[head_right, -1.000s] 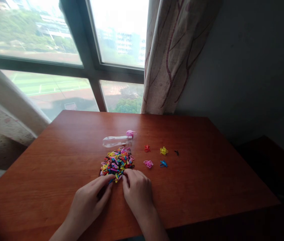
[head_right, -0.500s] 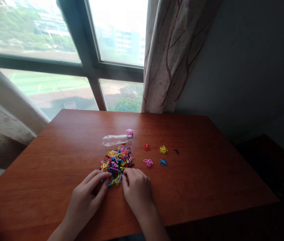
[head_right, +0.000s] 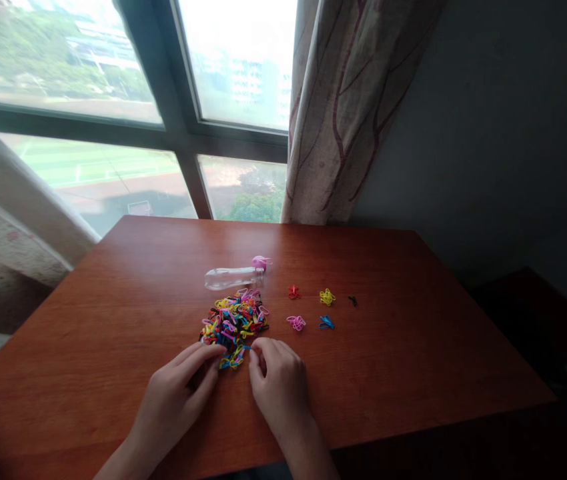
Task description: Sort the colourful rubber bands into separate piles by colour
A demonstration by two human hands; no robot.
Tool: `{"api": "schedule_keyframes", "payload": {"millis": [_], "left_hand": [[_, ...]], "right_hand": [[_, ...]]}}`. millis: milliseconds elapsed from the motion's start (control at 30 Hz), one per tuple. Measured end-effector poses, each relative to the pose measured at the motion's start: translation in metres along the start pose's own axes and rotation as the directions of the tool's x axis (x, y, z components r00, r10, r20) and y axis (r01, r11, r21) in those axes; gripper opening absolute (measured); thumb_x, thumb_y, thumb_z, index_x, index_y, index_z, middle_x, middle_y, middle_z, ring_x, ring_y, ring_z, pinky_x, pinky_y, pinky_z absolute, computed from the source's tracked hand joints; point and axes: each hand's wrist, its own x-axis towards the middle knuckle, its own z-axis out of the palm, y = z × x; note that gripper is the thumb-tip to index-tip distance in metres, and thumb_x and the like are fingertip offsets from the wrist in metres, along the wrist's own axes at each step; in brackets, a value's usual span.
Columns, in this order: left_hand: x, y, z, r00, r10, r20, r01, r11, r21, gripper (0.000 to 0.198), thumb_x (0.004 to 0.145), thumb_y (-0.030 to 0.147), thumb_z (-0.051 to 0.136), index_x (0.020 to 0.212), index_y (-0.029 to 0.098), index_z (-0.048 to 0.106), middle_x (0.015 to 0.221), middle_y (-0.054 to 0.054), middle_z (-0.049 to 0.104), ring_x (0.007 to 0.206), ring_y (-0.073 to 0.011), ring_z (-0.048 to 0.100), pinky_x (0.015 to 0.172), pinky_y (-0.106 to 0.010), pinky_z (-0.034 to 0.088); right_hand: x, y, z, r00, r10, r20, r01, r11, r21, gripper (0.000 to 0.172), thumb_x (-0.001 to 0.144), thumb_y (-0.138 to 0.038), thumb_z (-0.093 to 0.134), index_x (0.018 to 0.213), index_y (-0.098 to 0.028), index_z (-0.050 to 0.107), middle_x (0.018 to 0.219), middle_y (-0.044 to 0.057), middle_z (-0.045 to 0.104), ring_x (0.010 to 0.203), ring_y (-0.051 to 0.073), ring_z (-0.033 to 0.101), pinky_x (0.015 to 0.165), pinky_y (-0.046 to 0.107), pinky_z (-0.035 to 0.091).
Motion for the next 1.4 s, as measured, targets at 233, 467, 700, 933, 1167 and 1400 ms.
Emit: {"api": "schedule_keyframes", "payload": {"millis": [233,467,700,933,1167,1400], "left_hand": [[0.0,-0.002,0.002,1.0,0.016,0.017,-0.016,1.0,0.011,0.019,0.09,0.018,0.052,0.101,0.025,0.066,0.094,-0.001,0.073,0.077,-0.0157,0.071,0.068,-0.023,0.054],[-0.002,-0.003,0.003,0.999,0.044,0.029,-0.045,0.999,0.023,0.018,0.09,0.019,0.051,0.101,0.025,0.065,0.093,-0.001,0.073,0.078,-0.0162,0.071,0.067,-0.023,0.053],[-0.001,-0.003,0.003,0.998,0.047,0.034,-0.048,0.999,0.021,0.018,0.092,0.019,0.05,0.102,0.025,0.064,0.093,-0.001,0.073,0.078,-0.0158,0.071,0.066,-0.023,0.052],[-0.002,-0.003,0.002,0.999,0.044,0.016,-0.044,0.999,0.023,0.018,0.091,0.019,0.051,0.103,0.025,0.064,0.093,-0.001,0.073,0.077,-0.0151,0.071,0.067,-0.022,0.053],[0.0,0.001,0.0,0.997,0.014,-0.08,-0.013,1.0,0.013,0.015,0.092,0.021,0.053,0.098,0.025,0.065,0.09,0.0,0.071,0.072,-0.0129,0.068,0.065,-0.021,0.052],[-0.005,0.003,0.002,0.999,0.024,0.04,-0.027,0.997,0.075,0.014,0.093,0.024,0.052,0.098,0.025,0.064,0.087,-0.001,0.069,0.069,-0.0138,0.067,0.061,-0.022,0.05]], "right_hand": [[-0.011,0.027,-0.018,0.992,0.075,-0.1,-0.073,0.997,0.019,0.017,0.094,-0.025,0.051,0.087,-0.021,0.065,0.074,0.001,0.067,0.064,0.015,0.062,0.062,0.023,0.044],[-0.008,0.093,-0.065,0.933,0.211,-0.292,-0.257,0.958,-0.127,0.025,0.091,-0.04,0.055,0.087,-0.02,0.069,0.069,0.002,0.068,0.058,0.017,0.063,0.058,0.025,0.046],[-0.004,0.103,-0.068,0.926,0.234,-0.296,-0.291,0.943,-0.164,0.03,0.091,-0.044,0.053,0.089,-0.019,0.071,0.074,0.005,0.071,0.063,0.019,0.067,0.059,0.026,0.047],[-0.012,0.092,-0.065,0.935,0.146,-0.323,-0.205,0.966,-0.156,0.028,0.093,-0.04,0.054,0.09,-0.018,0.07,0.073,0.004,0.071,0.06,0.017,0.066,0.059,0.024,0.048],[-0.02,0.052,-0.035,0.99,-0.022,-0.139,0.005,0.993,-0.119,0.021,0.097,-0.025,0.047,0.091,-0.021,0.067,0.083,0.004,0.072,0.07,0.017,0.068,0.066,0.025,0.049],[-0.018,0.015,-0.015,0.993,-0.107,0.045,0.111,0.99,-0.088,0.019,0.094,-0.016,0.048,0.09,-0.023,0.065,0.079,0.001,0.068,0.072,0.017,0.064,0.067,0.027,0.043]]}}
